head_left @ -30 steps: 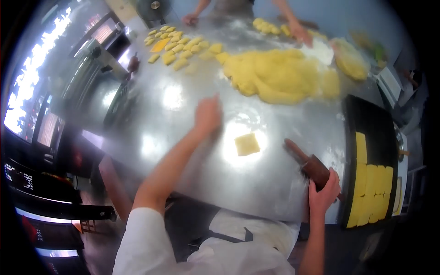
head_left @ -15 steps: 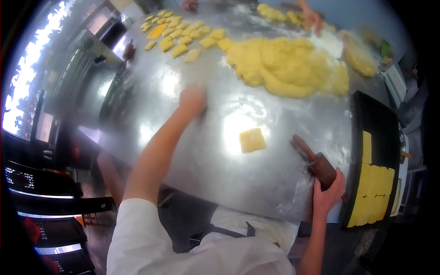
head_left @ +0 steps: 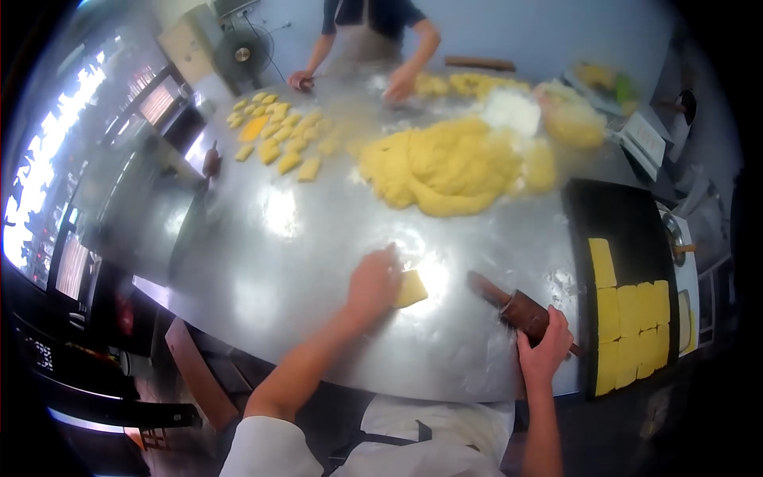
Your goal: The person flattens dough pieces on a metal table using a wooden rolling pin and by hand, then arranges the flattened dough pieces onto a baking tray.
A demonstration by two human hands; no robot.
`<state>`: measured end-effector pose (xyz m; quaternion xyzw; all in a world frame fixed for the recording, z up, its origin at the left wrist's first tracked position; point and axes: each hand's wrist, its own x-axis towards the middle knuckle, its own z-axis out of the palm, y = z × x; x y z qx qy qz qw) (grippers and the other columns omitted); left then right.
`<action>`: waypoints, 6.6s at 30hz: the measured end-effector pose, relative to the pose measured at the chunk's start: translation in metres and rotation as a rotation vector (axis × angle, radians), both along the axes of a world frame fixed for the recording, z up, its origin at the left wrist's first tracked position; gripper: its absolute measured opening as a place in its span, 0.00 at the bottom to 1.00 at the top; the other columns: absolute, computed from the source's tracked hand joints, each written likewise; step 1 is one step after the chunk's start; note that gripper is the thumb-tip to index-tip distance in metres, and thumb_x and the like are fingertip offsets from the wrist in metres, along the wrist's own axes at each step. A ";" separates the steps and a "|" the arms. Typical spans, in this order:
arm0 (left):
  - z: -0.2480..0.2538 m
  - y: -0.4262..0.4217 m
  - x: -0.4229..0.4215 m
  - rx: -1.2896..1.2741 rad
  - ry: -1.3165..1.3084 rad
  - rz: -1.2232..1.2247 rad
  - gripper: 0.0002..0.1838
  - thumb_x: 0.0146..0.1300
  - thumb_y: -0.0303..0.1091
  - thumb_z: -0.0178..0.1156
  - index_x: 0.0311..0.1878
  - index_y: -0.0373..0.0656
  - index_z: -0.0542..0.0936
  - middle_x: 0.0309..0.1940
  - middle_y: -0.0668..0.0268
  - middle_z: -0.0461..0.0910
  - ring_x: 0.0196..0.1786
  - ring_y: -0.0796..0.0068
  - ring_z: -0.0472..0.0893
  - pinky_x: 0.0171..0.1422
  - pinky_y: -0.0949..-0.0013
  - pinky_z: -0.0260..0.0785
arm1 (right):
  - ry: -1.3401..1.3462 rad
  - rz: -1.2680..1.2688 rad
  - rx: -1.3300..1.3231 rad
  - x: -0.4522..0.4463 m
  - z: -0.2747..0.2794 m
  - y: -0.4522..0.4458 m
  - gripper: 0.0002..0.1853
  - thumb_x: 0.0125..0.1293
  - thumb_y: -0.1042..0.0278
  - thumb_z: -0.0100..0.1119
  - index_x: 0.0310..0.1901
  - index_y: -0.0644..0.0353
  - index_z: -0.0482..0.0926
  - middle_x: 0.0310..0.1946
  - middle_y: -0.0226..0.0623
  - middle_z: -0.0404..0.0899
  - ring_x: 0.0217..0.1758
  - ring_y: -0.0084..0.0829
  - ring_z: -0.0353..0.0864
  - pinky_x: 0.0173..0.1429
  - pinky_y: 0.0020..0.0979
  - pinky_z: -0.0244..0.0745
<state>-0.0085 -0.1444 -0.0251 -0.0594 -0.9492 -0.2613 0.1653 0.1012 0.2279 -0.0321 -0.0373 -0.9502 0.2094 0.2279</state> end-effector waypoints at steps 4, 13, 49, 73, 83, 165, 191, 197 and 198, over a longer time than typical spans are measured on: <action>0.007 0.042 -0.005 -0.074 -0.051 -0.068 0.29 0.76 0.42 0.62 0.73 0.36 0.75 0.64 0.43 0.80 0.68 0.41 0.78 0.74 0.48 0.69 | -0.005 0.001 -0.017 0.001 0.002 0.000 0.44 0.54 0.68 0.80 0.73 0.60 0.69 0.69 0.51 0.74 0.72 0.54 0.73 0.76 0.52 0.61; -0.009 0.052 -0.020 -0.208 -0.074 -0.132 0.32 0.78 0.46 0.58 0.76 0.34 0.72 0.77 0.41 0.70 0.80 0.37 0.66 0.85 0.44 0.55 | 0.008 0.005 -0.028 0.001 0.000 0.003 0.46 0.52 0.69 0.81 0.73 0.58 0.69 0.70 0.51 0.73 0.73 0.54 0.72 0.77 0.53 0.60; -0.009 0.085 0.006 0.035 0.095 -0.287 0.27 0.67 0.34 0.69 0.65 0.33 0.75 0.64 0.41 0.76 0.69 0.37 0.73 0.74 0.46 0.67 | -0.013 -0.005 -0.082 0.004 0.002 0.002 0.45 0.52 0.70 0.82 0.73 0.57 0.69 0.70 0.50 0.73 0.73 0.54 0.72 0.78 0.54 0.60; 0.062 -0.117 -0.202 1.717 -0.111 -0.319 0.49 0.68 0.16 0.57 0.89 0.58 0.50 0.74 0.65 0.73 0.36 0.82 0.74 0.38 0.74 0.70 | -0.041 -0.050 0.011 -0.002 -0.007 0.000 0.47 0.49 0.68 0.81 0.73 0.59 0.69 0.70 0.50 0.73 0.74 0.52 0.72 0.78 0.53 0.59; 0.048 -0.195 -0.325 1.686 -0.196 -0.189 0.55 0.63 0.13 0.52 0.91 0.56 0.44 0.89 0.64 0.55 0.46 0.76 0.75 0.43 0.71 0.72 | -0.124 -0.146 0.000 -0.009 -0.009 -0.007 0.48 0.47 0.69 0.82 0.73 0.61 0.71 0.72 0.51 0.72 0.74 0.59 0.69 0.80 0.55 0.59; 0.007 0.081 0.079 0.017 0.024 -0.537 0.29 0.64 0.37 0.73 0.64 0.35 0.76 0.63 0.47 0.80 0.65 0.42 0.79 0.70 0.47 0.73 | -0.027 -0.052 -0.108 -0.007 0.006 -0.010 0.44 0.55 0.70 0.82 0.73 0.58 0.68 0.71 0.50 0.72 0.75 0.53 0.71 0.80 0.52 0.58; 0.000 0.142 0.086 -0.310 -0.204 -0.170 0.37 0.82 0.49 0.51 0.81 0.28 0.63 0.83 0.44 0.61 0.87 0.49 0.57 0.88 0.44 0.47 | -0.040 0.021 0.004 0.003 0.000 -0.003 0.46 0.55 0.64 0.81 0.74 0.59 0.67 0.70 0.52 0.73 0.73 0.55 0.73 0.72 0.54 0.65; -0.011 0.143 0.087 -0.289 -0.214 -0.162 0.39 0.80 0.51 0.54 0.81 0.29 0.62 0.84 0.44 0.60 0.87 0.47 0.55 0.89 0.43 0.45 | -0.062 -0.008 -0.010 0.003 -0.001 -0.004 0.46 0.53 0.65 0.82 0.73 0.59 0.69 0.70 0.51 0.73 0.74 0.54 0.72 0.73 0.53 0.64; -0.002 0.143 0.084 -0.261 -0.196 -0.164 0.41 0.79 0.52 0.55 0.82 0.29 0.61 0.84 0.43 0.60 0.87 0.46 0.55 0.89 0.43 0.45 | -0.058 -0.006 -0.009 0.002 0.000 -0.003 0.45 0.53 0.65 0.82 0.73 0.59 0.69 0.70 0.51 0.73 0.74 0.54 0.72 0.73 0.53 0.64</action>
